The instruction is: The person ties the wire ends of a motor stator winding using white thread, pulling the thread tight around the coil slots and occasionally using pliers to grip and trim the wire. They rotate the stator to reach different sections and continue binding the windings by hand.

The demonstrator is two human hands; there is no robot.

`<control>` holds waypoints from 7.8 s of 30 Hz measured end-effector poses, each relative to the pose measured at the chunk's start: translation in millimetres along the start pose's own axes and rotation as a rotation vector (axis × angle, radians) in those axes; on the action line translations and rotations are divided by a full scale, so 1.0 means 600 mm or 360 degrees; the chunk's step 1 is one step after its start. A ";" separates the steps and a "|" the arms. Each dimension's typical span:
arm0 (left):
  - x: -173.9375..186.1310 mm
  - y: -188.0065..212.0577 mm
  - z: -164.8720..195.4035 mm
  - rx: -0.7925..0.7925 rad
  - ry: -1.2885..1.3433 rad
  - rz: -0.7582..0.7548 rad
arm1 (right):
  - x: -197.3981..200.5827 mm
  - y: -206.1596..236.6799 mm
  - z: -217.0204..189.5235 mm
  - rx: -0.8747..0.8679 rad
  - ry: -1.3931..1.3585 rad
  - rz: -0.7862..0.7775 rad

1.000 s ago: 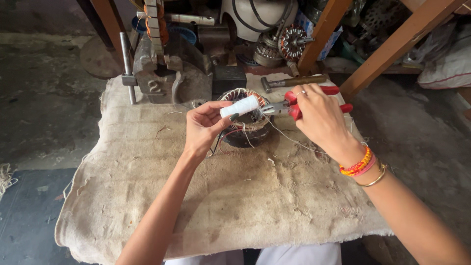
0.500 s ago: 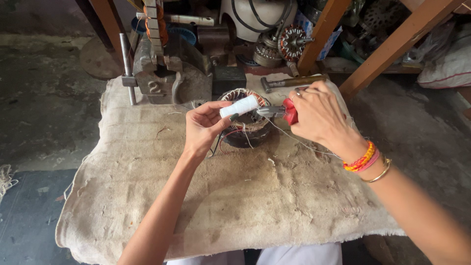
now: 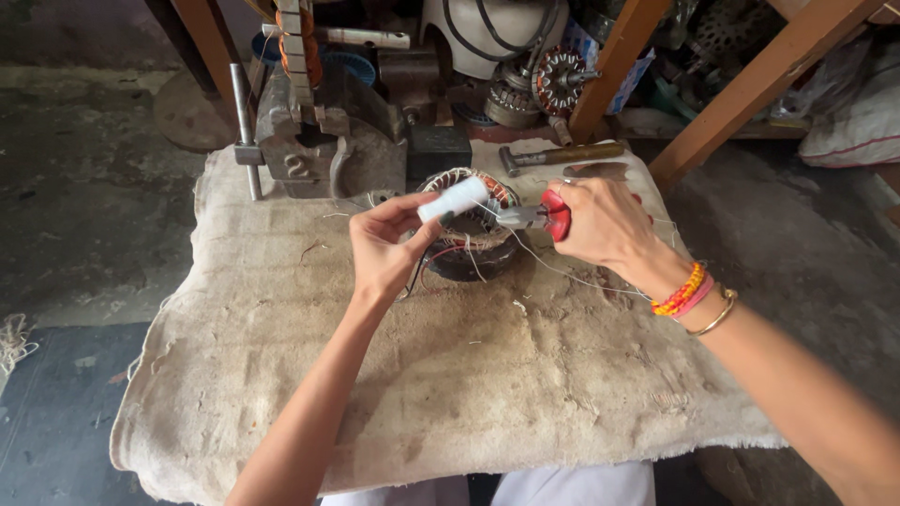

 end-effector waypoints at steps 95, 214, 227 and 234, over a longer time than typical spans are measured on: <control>-0.020 0.162 0.075 0.0430 0.0111 -0.0137 | -0.125 0.023 0.108 -0.1029 -0.0132 -0.0053; -0.091 0.107 -0.040 0.0580 -0.0016 -0.0353 | -0.055 0.104 -0.092 -0.0946 -0.2258 0.0392; -0.088 0.113 -0.034 0.0379 -0.0335 -0.0315 | -0.081 0.116 -0.105 -0.1020 -0.2370 0.0498; -0.093 0.113 -0.044 0.0447 -0.0115 -0.0341 | -0.080 0.123 -0.135 -0.1054 -0.2100 0.0830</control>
Point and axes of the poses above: each hand's wrist, its own y-axis away from the middle knuckle, its own x-axis out of the back of the hand, z = x × y, the point moved 6 cm from there along -y, towards the middle knuckle, and after that the axes turned 11 degrees about z, right-handed, at the moved point
